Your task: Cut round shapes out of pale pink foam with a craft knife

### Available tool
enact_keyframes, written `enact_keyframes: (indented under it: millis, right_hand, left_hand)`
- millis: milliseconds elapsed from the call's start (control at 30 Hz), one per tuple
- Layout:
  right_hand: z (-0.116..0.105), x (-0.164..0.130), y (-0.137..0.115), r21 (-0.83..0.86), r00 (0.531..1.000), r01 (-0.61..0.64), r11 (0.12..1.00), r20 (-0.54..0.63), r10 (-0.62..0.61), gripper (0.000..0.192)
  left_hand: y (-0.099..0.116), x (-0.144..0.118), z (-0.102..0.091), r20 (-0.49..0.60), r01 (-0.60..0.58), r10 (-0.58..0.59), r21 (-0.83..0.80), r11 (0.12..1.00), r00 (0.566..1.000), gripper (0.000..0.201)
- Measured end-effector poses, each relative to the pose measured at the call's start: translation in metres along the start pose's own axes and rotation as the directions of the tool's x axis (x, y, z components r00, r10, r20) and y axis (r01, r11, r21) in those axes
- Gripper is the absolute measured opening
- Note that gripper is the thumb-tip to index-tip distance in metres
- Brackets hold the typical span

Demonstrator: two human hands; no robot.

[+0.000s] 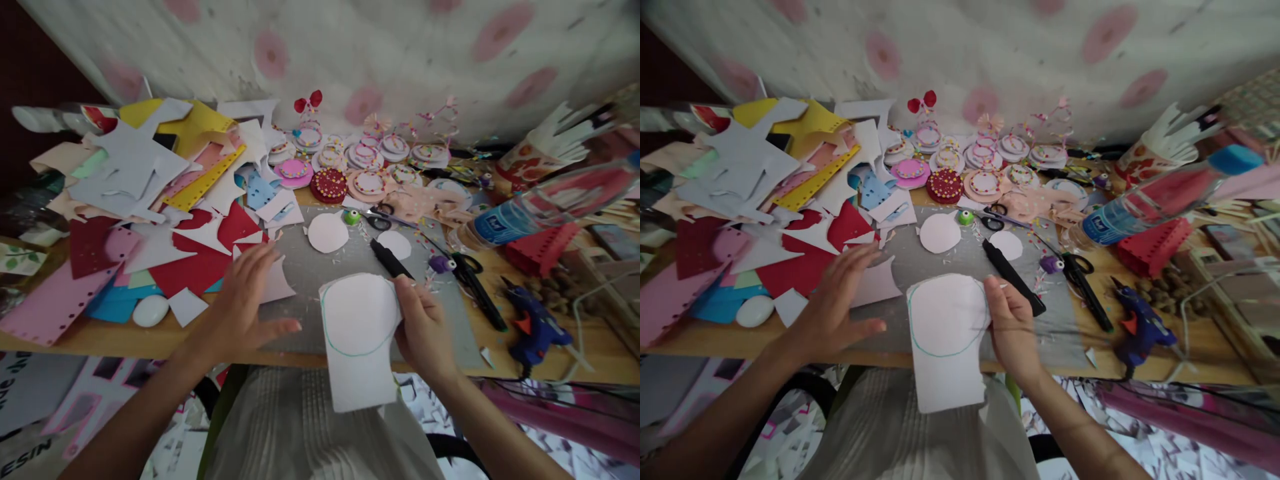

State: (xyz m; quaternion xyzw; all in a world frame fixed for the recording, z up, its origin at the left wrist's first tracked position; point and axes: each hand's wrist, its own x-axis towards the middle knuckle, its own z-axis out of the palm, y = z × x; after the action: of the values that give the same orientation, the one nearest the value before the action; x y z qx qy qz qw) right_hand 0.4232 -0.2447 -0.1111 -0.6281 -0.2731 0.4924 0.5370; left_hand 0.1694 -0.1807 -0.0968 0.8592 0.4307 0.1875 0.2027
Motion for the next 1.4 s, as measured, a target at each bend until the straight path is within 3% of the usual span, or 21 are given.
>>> enact_keyframes:
  millis: [67,133,167,267,367,433,500,667,800,933,1000,1067,1133,1167,1200,1267,1300,1400]
  right_hand:
    - [0.005,-0.007,0.003,-0.019,1.000,0.011,1.000,0.030,-0.010,0.040]
    - [0.010,-0.012,0.003,-0.063,0.990,0.010,0.998,0.139,-0.001,0.041]
    - [0.011,-0.015,0.001,-0.079,0.977,-0.002,0.997,0.211,0.019,0.043]
    - [0.013,-0.018,-0.008,-0.109,0.895,-0.100,0.989,0.425,0.137,0.054]
    - [0.012,-0.019,-0.013,-0.098,0.799,-0.205,0.974,0.557,0.225,0.059]
    - [0.013,-0.020,-0.012,-0.056,0.789,-0.238,0.970,0.572,0.227,0.060]
    - [0.015,-0.021,-0.008,-0.012,0.807,-0.251,0.968,0.549,0.217,0.060]
    - [0.021,-0.022,0.000,0.065,0.849,-0.275,0.959,0.484,0.211,0.061]
    - [0.024,-0.023,0.007,0.100,0.860,-0.304,0.947,0.456,0.228,0.062]
    - [0.027,-0.021,0.010,0.055,0.862,-0.300,0.952,0.443,0.246,0.063]
    - [0.023,-0.014,0.006,-0.057,0.870,-0.207,0.977,0.445,0.210,0.063]
    - [0.012,-0.001,0.000,-0.219,0.905,0.009,0.976,0.417,0.086,0.062]
    - [-0.006,0.016,-0.005,-0.404,0.926,0.279,0.871,0.352,-0.134,0.061]
    - [-0.017,0.025,-0.006,-0.516,0.921,0.385,0.765,0.272,-0.280,0.056]
    - [-0.029,0.033,-0.005,-0.662,0.890,0.442,0.605,0.244,-0.384,0.046]
    - [-0.051,0.046,0.003,-0.861,0.813,0.434,0.265,0.247,-0.527,0.038]
    - [-0.060,0.051,0.009,-0.907,0.799,0.393,0.149,0.257,-0.543,0.039]
    - [-0.077,0.055,0.024,-0.937,0.826,0.350,-0.007,0.313,-0.469,0.036]
  left_hand:
    - [0.017,-0.004,0.007,0.108,0.099,-0.063,-0.373,0.923,0.992,0.069]
    - [0.034,-0.007,0.014,0.320,0.277,-0.080,-0.637,0.719,0.944,0.056]
    - [0.040,-0.007,0.017,0.405,0.376,-0.099,-0.695,0.613,0.909,0.051]
    - [0.048,-0.008,0.023,0.524,0.543,-0.155,-0.763,0.350,0.837,0.043]
    - [0.046,-0.009,0.025,0.548,0.575,-0.177,-0.793,0.203,0.818,0.043]
    - [0.044,-0.011,0.026,0.558,0.587,-0.195,-0.794,0.157,0.807,0.044]
    - [0.044,-0.014,0.029,0.561,0.596,-0.229,-0.792,0.132,0.796,0.046]
    - [0.043,-0.021,0.037,0.561,0.595,-0.225,-0.793,0.128,0.796,0.050]
    - [0.043,-0.024,0.040,0.558,0.626,-0.339,-0.769,0.132,0.757,0.052]
    - [0.045,-0.022,0.043,0.554,0.622,-0.339,-0.772,0.131,0.760,0.053]
    - [0.043,-0.019,0.044,0.544,0.618,-0.358,-0.775,0.131,0.759,0.052]
    - [0.040,-0.013,0.045,0.503,0.627,-0.460,-0.762,0.163,0.732,0.051]
    - [0.036,-0.005,0.046,0.444,0.658,-0.571,-0.714,0.241,0.691,0.050]
    - [0.035,-0.001,0.048,0.427,0.678,-0.597,-0.676,0.288,0.679,0.048]
    - [0.034,0.004,0.050,0.427,0.690,-0.590,-0.640,0.338,0.685,0.047]
    - [0.033,0.012,0.056,0.444,0.665,-0.505,-0.594,0.452,0.740,0.044]
    - [0.033,0.016,0.060,0.431,0.630,-0.462,-0.585,0.511,0.775,0.043]
    - [0.036,0.019,0.071,0.265,0.482,-0.403,-0.534,0.694,0.876,0.043]
